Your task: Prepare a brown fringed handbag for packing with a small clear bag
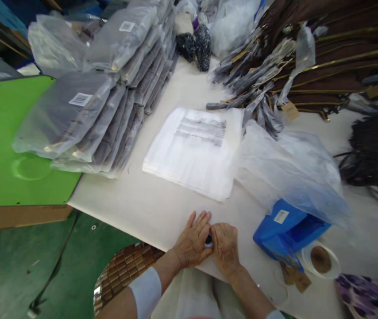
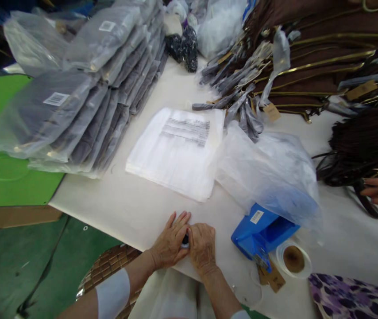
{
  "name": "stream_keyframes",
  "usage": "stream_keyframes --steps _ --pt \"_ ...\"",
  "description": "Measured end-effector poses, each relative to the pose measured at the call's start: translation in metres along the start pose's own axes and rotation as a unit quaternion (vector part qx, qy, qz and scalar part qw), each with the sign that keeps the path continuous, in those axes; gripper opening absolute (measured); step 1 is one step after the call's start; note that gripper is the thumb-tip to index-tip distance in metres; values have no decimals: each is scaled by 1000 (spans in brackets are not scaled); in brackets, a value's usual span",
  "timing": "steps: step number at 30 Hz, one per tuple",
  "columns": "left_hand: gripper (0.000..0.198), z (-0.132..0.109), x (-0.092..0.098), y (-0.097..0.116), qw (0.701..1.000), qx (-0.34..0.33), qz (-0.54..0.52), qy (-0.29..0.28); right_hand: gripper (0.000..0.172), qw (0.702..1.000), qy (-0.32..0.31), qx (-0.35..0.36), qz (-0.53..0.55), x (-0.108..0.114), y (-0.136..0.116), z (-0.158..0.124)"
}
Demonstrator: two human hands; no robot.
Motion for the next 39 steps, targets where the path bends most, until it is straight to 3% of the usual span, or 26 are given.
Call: stream_keyframes --steps 7,14,19,24,27,30,32,34,39 --pt "50 2 -5 -3 1000 7 -29 -6 30 998 -13 -27 47 -6 5 0" --pt "54 -4 4 -11 991 17 -115 59 35 974 -14 -90 210 7 27 3" --pt "45 -18 30 -3 960 93 -215 154 44 914 16 -192 356 36 42 -19" --pt "44 -30 51 36 928 124 -302 182 43 842 -43 -194 502 42 6 -49" --pt "47 -33 49 52 904 154 -359 173 39 803 -44 -178 567 46 -13 -60" --pt "51 -38 38 51 882 221 -361 209 38 767 -27 -201 608 46 -13 -65" --pt "50 -39 35 52 898 225 -278 255 39 768 -20 -227 598 42 -5 -66" --pt "46 -37 27 55 920 194 -196 277 39 789 -17 -243 564 36 7 -64" --pt "44 -34 2 48 956 117 -111 245 38 855 -19 -237 461 20 41 -60"
Point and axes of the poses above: each hand's wrist, its own z-axis towards the middle knuckle, its own x-axis out of the back of the hand, y = z × x, the point moved 8 cm from there along z, towards the middle knuckle, and after that the axes turned 9 degrees about -y, right-handed, at the moved point
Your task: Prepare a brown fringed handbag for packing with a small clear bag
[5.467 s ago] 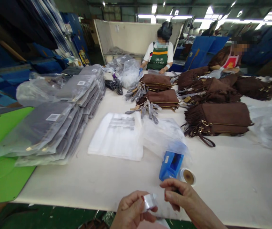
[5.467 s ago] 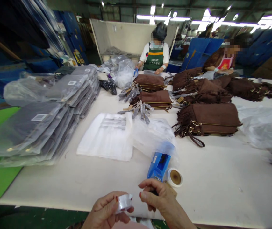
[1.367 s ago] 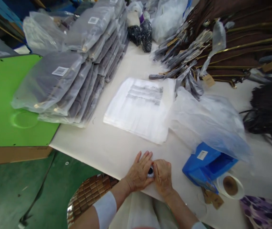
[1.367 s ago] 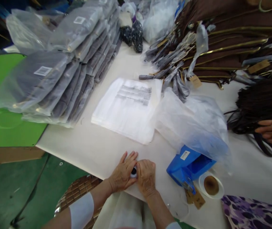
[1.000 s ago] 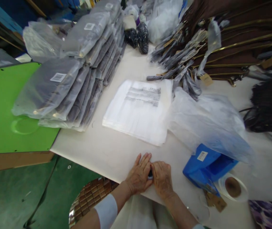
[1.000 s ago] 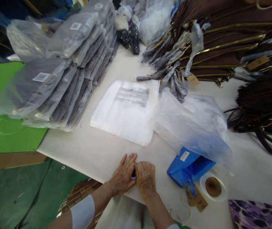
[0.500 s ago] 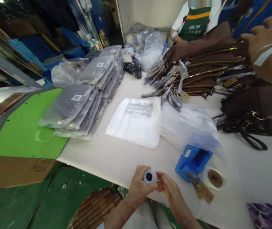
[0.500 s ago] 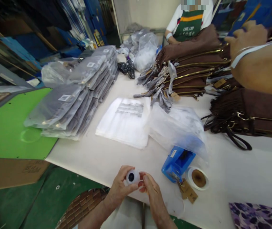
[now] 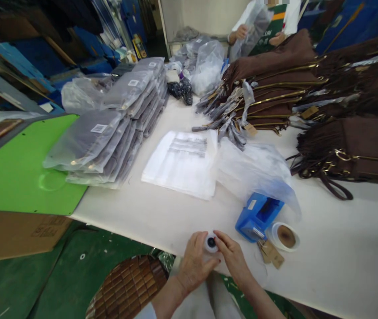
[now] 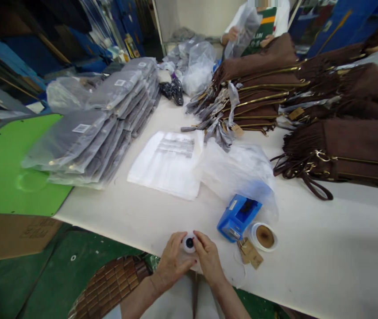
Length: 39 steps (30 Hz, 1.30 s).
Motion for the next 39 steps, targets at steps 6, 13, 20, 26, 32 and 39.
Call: stream_keyframes --steps 6,13,20,26,32,39 --pt "21 18 -6 -22 993 28 111 34 31 987 -26 90 -132 -5 5 6" --pt "20 30 -16 -17 982 24 187 7 29 948 -28 179 -263 -16 -5 -5" --pt "22 29 -19 -14 976 18 215 5 26 895 65 209 -388 -10 -18 -7" --pt "21 35 -19 -9 979 5 204 -11 23 858 85 242 -445 -16 -20 -1" --pt "20 39 -21 -11 980 2 195 -29 20 850 92 252 -453 -14 -16 -2" --pt "21 37 -24 -11 978 4 206 -12 24 852 84 237 -460 -17 -16 1"
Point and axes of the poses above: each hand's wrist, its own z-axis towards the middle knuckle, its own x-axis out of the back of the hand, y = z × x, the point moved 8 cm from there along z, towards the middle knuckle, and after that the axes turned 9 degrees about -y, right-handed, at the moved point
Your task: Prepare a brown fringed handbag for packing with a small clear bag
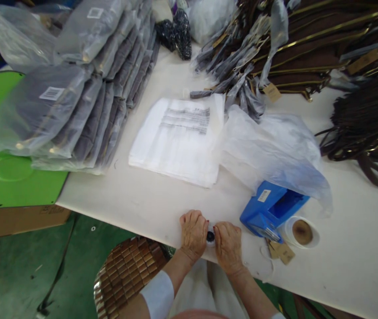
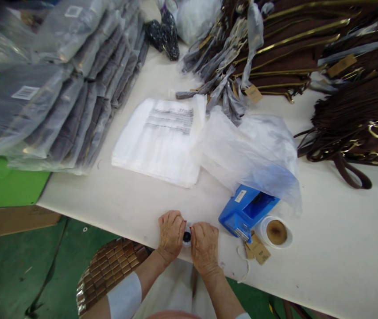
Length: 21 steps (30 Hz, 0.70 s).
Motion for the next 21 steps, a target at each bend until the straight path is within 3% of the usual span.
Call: stream_keyframes --steps 13,18,21 --pt "18 5 -9 -6 997 26 -33 -65 28 1000 -18 -7 -12 -3 1 2" --pt "21 2 2 -14 987 45 -102 -115 29 1000 -13 -8 -19 -2 1 3" --pt "6 -9 7 -9 976 56 -149 -150 29 1000 -9 -3 -13 1 -1 3"
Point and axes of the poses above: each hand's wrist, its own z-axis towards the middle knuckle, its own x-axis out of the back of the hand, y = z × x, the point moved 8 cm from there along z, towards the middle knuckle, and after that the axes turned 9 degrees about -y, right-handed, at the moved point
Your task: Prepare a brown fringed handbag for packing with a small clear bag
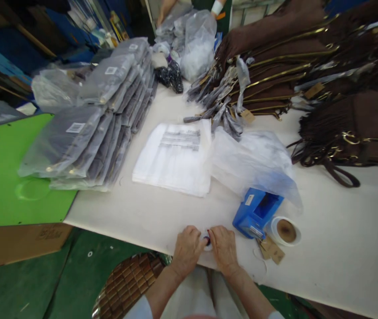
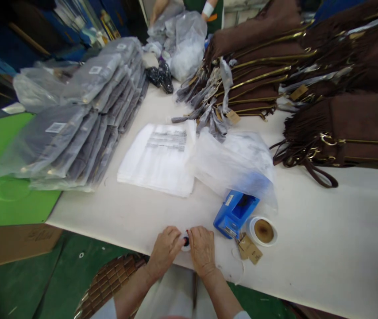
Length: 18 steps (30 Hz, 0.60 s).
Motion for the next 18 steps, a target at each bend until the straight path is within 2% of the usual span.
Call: stream_keyframes --steps 1,6,10,14,18 --pt "4 -4 -2 1 1000 10 -16 -6 29 1000 0 3 4 1 -1 -1" --pt "26 -11 -13 2 995 41 -89 -11 25 999 -3 20 37 4 -3 -7" --pt "35 -14 -17 4 991 43 -125 9 25 995 13 -14 93 11 0 -13" --pt "36 -25 -18 15 988 22 -147 43 28 984 30 -59 167 26 3 -23" --pt "45 -31 -11 39 980 -40 -184 60 18 970 41 -91 222 53 10 -38"
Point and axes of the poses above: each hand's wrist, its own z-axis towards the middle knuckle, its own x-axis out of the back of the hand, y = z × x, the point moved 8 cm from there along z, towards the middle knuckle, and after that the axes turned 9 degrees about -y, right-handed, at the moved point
